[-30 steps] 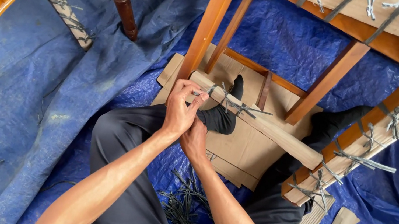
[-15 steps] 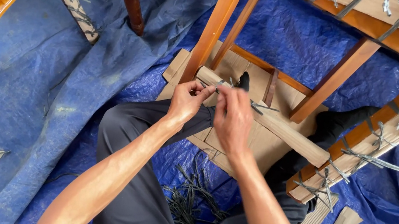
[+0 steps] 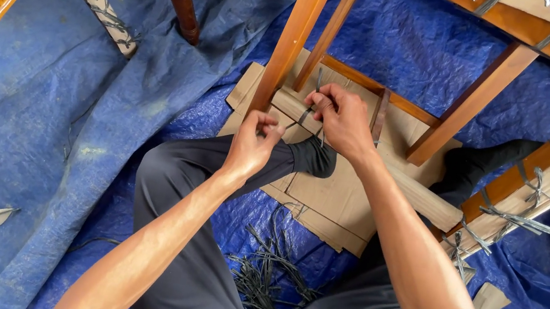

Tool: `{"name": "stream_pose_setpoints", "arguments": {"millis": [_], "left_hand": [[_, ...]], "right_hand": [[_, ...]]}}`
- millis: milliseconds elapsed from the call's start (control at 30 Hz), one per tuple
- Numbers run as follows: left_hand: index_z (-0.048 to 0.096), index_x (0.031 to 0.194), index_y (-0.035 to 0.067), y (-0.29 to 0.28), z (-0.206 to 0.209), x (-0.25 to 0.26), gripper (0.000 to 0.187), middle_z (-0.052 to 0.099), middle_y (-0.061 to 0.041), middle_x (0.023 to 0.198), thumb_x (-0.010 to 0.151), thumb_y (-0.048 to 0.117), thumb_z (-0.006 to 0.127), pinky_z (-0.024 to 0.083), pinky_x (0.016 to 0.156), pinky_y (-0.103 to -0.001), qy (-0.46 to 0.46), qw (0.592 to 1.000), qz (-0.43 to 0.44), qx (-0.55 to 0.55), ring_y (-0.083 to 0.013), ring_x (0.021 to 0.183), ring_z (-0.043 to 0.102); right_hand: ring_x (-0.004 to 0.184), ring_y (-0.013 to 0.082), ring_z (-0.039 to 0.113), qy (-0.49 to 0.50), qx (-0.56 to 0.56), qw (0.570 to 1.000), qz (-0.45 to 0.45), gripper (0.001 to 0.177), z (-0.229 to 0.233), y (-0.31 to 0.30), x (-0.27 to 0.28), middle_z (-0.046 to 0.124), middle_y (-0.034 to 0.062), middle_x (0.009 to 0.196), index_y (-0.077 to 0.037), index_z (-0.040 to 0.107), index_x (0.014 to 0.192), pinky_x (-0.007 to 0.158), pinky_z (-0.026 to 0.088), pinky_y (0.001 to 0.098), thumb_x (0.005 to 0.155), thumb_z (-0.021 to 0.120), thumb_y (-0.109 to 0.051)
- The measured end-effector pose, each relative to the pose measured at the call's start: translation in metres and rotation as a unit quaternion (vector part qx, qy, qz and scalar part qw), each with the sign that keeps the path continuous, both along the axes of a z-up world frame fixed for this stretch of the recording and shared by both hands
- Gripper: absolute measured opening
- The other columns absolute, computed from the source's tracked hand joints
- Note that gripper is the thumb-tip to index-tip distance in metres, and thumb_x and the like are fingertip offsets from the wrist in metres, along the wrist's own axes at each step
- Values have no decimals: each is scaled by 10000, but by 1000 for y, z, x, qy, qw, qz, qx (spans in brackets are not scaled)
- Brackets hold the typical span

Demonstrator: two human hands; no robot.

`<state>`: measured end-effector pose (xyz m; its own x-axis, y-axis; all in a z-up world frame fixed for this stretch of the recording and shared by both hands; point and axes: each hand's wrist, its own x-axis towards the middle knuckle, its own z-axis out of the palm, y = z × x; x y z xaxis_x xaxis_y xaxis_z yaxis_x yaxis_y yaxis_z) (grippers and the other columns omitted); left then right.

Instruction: Wrap wooden chair legs with cardboard strips and secure them using plastic ties for protection.

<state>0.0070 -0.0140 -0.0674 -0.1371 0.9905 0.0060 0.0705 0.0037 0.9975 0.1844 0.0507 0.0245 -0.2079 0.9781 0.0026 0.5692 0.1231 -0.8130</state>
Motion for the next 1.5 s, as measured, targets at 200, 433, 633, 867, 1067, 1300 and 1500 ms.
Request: {"name": "stream_pose_setpoints", "arguments": {"millis": [200, 433, 633, 867, 1067, 1300, 1500], "left_hand": [[710, 898, 17, -9, 7, -10, 237, 627, -2, 722, 982, 233, 658, 463, 647, -247, 24, 994, -84, -67, -61, 691, 564], [688, 874, -13, 27, 83, -2, 240, 644, -28, 692, 977, 203, 695, 449, 575, -268, 86, 988, -51, 114, -71, 640, 569], [719, 867, 10, 46, 84, -1, 250, 708, -39, 709, 973, 237, 705, 459, 551, -254, 89, 988, -56, 111, -59, 618, 612], [677, 1176, 26, 38, 61, -12, 252, 752, -47, 971, 1012, 188, 578, 490, 571, -244, -54, 991, -115, 44, -79, 670, 625], [632, 1214, -5, 38, 46, 0, 288, 778, -80, 972, 934, 59, 660, 571, 716, -292, 59, 981, -140, 121, -130, 789, 721], [742, 1105, 16, 48, 46, -2, 205, 777, -68, 864, 975, 124, 626, 556, 714, -291, 87, 985, -144, 29, -130, 767, 715], [757, 1022, 28, 46, 47, -7, 185, 777, -72, 867, 965, 184, 677, 558, 696, -320, 87, 984, -143, 59, -147, 767, 714]], "right_hand": [[737, 106, 671, 45, -21, 999, 18, 156, -12, 10, 5, 776, 27, 869, -22, 719, 1025, 666, 548, 298, 988, 665, -164], [856, 234, 712, -44, 109, 985, 126, 148, -1, 2, 3, 758, 127, 937, 2, 706, 1034, 746, 550, 373, 951, 688, -119], [842, 237, 716, -83, 45, 979, 182, 192, 12, 4, 4, 749, 136, 917, -14, 724, 1065, 748, 548, 373, 950, 625, -132], [846, 148, 677, -11, -84, 982, 167, 243, 4, 21, 18, 754, 86, 894, -38, 762, 1027, 750, 541, 321, 1012, 670, -262], [882, 199, 686, -86, 97, 970, 207, 152, 12, 7, 18, 734, 86, 938, -43, 760, 1037, 756, 549, 339, 910, 724, -120], [942, 307, 649, -233, 351, 879, 225, 131, 8, -8, 13, 663, 104, 943, -22, 654, 984, 755, 554, 404, 881, 729, -55], [951, 313, 660, -139, 327, 915, 191, 158, 15, -11, 13, 696, 101, 973, -38, 668, 1032, 779, 550, 412, 880, 706, -15]]}}
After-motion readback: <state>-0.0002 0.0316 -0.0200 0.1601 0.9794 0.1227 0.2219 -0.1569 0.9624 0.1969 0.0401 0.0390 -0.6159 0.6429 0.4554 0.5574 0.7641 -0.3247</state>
